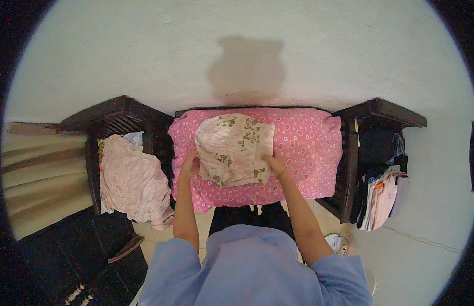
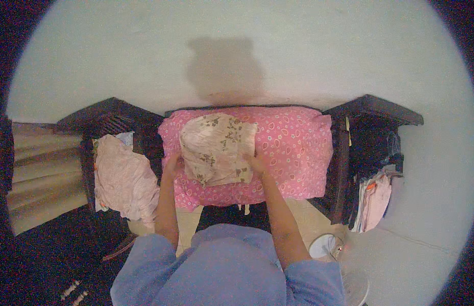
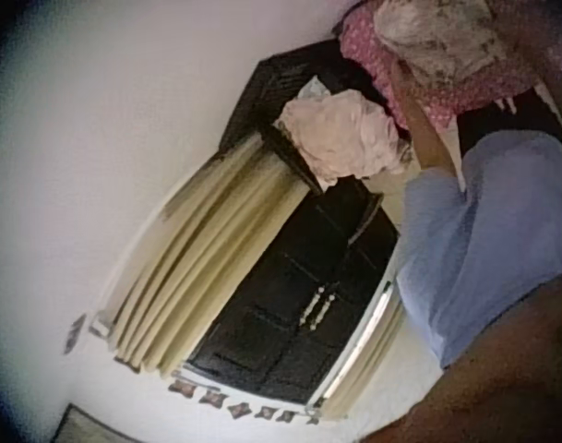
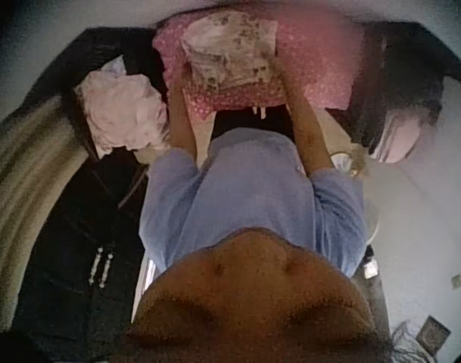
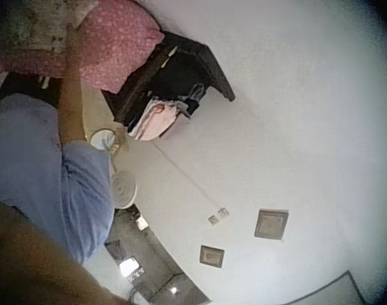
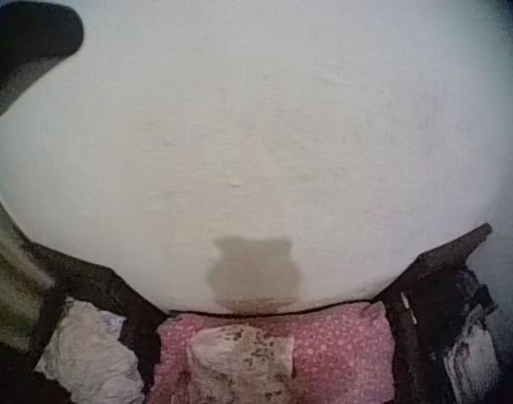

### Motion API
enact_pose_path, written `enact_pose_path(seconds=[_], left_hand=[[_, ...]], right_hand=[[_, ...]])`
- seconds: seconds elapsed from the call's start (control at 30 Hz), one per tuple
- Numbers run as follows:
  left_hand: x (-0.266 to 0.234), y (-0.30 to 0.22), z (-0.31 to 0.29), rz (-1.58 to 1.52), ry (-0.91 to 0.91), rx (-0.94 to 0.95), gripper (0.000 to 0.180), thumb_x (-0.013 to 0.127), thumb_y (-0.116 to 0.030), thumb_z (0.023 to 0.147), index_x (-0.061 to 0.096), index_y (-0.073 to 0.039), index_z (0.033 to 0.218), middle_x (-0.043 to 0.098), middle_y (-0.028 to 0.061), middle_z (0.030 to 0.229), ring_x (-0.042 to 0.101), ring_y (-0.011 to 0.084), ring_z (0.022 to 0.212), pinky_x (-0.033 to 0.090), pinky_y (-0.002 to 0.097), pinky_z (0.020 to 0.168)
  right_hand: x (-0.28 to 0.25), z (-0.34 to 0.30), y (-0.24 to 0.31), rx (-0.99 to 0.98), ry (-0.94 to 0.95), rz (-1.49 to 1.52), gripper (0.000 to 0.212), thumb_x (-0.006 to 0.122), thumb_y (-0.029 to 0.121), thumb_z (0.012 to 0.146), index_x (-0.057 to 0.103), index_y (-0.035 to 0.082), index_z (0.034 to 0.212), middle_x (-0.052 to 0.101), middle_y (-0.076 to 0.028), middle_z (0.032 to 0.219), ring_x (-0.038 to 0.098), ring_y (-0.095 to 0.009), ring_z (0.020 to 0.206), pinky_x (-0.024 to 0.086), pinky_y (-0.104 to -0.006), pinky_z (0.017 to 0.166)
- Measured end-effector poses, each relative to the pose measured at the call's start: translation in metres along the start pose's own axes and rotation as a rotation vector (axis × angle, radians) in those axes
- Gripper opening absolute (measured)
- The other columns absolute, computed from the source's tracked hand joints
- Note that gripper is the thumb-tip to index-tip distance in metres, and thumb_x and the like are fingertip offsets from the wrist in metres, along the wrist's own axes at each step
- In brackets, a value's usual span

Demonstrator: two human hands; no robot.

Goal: The person folds a light pink garment and a floral-patterned garment on a pink patterned cushion placed on a wooden bench. The person smooths and aligns each item, then stacks the folded garments on the bench.

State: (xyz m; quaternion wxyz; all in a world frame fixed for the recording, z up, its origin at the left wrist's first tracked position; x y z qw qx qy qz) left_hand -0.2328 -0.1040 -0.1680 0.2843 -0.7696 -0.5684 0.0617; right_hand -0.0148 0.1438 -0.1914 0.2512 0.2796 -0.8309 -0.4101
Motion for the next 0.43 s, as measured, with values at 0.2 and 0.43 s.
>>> enact_pose_path(seconds=[0.2,0.43], left_hand=[[0.095,0.003,-0.053,1.228,-0.203,1.083,0.033,0.054,-0.027,0.076,0.051,-0.006,0.101,0.055,0.0143,0.095,0.053,0.0282,0.089,0.044,0.0358,0.073],[0.116,0.042,0.017,0.452,0.252,0.168,0.066,0.047,-0.047,0.077,0.018,-0.017,0.128,0.046,0.0142,0.117,0.049,0.0312,0.1,0.044,0.036,0.075]], right_hand=[[0.031,-0.014,0.071,-0.112,0.208,-0.065,0.033,0.06,0.003,0.07,0.051,0.002,0.102,0.057,-0.003,0.093,0.053,-0.012,0.083,0.043,-0.024,0.071],[0.045,-0.085,0.201,-0.56,0.191,-0.891,0.038,0.056,-0.002,0.064,0.051,0.008,0.1,0.056,-0.013,0.1,0.055,-0.018,0.088,0.043,-0.029,0.074]])
Point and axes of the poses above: each hand's wrist, its own z-axis towards the middle knuckle, its own x-axis out of the palm, y = z × x, the point moved 2 cm from there along z, towards the middle knuckle
